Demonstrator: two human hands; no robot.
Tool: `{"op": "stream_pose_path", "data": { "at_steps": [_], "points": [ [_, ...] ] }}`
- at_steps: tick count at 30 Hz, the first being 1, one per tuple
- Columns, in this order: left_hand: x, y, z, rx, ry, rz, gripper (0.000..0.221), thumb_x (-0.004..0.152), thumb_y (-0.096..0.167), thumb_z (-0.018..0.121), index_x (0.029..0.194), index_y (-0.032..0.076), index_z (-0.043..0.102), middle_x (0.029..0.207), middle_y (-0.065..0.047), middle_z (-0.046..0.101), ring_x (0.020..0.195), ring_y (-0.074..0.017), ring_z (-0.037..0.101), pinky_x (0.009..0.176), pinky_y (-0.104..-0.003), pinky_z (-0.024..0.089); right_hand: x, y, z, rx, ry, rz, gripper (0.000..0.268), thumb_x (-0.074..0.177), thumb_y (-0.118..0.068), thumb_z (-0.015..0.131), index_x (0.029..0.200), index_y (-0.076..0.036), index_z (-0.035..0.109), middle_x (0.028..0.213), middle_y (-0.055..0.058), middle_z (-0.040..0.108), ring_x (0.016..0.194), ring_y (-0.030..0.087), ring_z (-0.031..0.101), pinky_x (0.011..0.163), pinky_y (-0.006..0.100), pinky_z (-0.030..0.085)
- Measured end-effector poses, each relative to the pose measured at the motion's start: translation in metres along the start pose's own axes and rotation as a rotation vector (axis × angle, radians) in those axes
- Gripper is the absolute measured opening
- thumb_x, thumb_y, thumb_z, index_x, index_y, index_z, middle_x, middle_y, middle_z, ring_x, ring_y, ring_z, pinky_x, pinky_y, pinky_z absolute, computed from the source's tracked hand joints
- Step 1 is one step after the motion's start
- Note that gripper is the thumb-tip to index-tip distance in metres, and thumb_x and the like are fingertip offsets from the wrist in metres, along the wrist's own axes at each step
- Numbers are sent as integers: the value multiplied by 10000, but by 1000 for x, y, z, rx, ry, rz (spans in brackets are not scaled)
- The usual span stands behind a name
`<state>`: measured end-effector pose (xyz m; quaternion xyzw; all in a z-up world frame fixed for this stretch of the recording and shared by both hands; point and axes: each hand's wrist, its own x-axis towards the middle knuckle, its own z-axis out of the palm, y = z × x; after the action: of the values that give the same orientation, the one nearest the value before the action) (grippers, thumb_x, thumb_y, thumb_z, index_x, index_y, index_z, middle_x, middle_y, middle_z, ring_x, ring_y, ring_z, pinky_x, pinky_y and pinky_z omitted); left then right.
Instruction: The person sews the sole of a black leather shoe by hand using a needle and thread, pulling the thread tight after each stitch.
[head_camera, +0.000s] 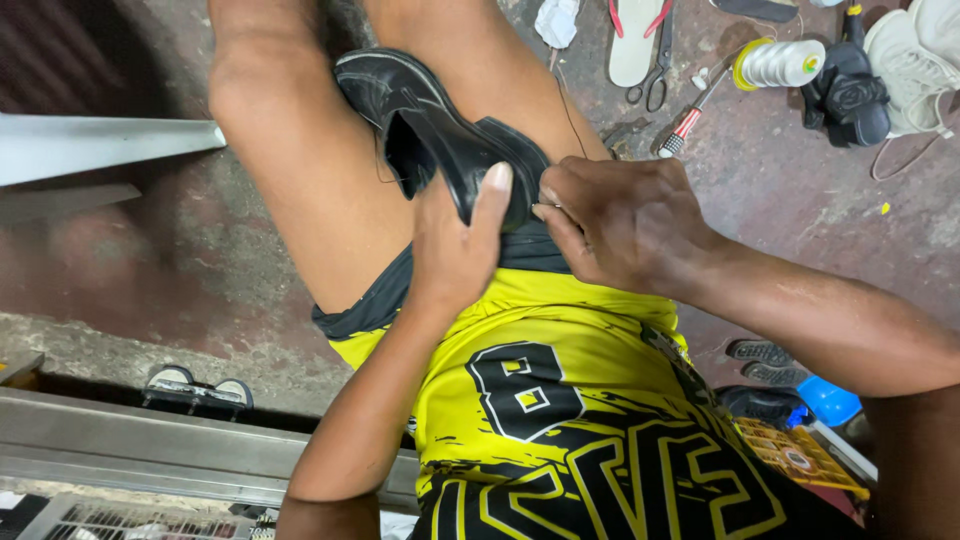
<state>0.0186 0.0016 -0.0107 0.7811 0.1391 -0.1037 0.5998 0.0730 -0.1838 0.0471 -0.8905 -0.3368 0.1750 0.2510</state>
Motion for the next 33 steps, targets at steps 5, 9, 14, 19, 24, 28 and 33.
{"op": "stream_pose_path", "data": {
  "at_steps": [5,9,14,19,24,28,33],
  "points": [
    [-30,-26,-42,-427,66,48,316,1115,271,507,1053,-14,629,1030,-41,613,914,-136,623,827,-312,567,-11,14,-6,126,-95,26,136,911,-197,725,913,-73,670,755,84,693,633,276,690,585,405,530],
    [-71,-59,-99,-272,307,-162,320,1136,227,514,971,-10,651,983,-33,626,767,-97,572,705,-222,466,-20,30,-9,348,-132,127,139,940,-154,708,1020,-40,704,881,78,758,684,177,738,577,295,570],
    [-84,-57,-120,176,384,-159,137,1058,98,617,1009,-11,683,1078,-88,639,966,-190,615,842,-298,499,-20,25,-11,401,-158,277,130,900,-109,729,1009,-38,722,784,68,754,619,135,704,572,288,529],
    [-62,-20,-91,283,446,61,128,1008,29,667,1133,10,644,1180,-135,627,1126,-248,644,1007,-353,521,-23,22,-14,506,-145,358,167,896,-53,704,1061,-31,713,814,70,757,714,91,701,639,261,566],
    [-32,13,-59,262,190,313,156,1009,34,654,1164,45,667,1186,-141,677,1104,-324,672,985,-377,530,-26,22,-11,415,-129,365,144,885,-48,730,1026,-23,714,797,86,752,678,103,697,611,282,548],
    [1,6,-42,171,-284,432,228,891,63,668,1112,7,669,1172,-182,668,1030,-405,643,877,-434,523,-28,26,-9,389,-121,312,131,891,-38,724,1020,-22,709,840,95,752,694,112,707,627,284,556],
    [5,-5,-51,40,-401,170,111,978,118,653,992,8,659,895,-115,666,759,-230,647,700,-329,513,-31,24,-3,525,-102,410,174,881,-29,706,1055,-30,706,882,66,769,794,111,738,675,272,574]
  ]
}}
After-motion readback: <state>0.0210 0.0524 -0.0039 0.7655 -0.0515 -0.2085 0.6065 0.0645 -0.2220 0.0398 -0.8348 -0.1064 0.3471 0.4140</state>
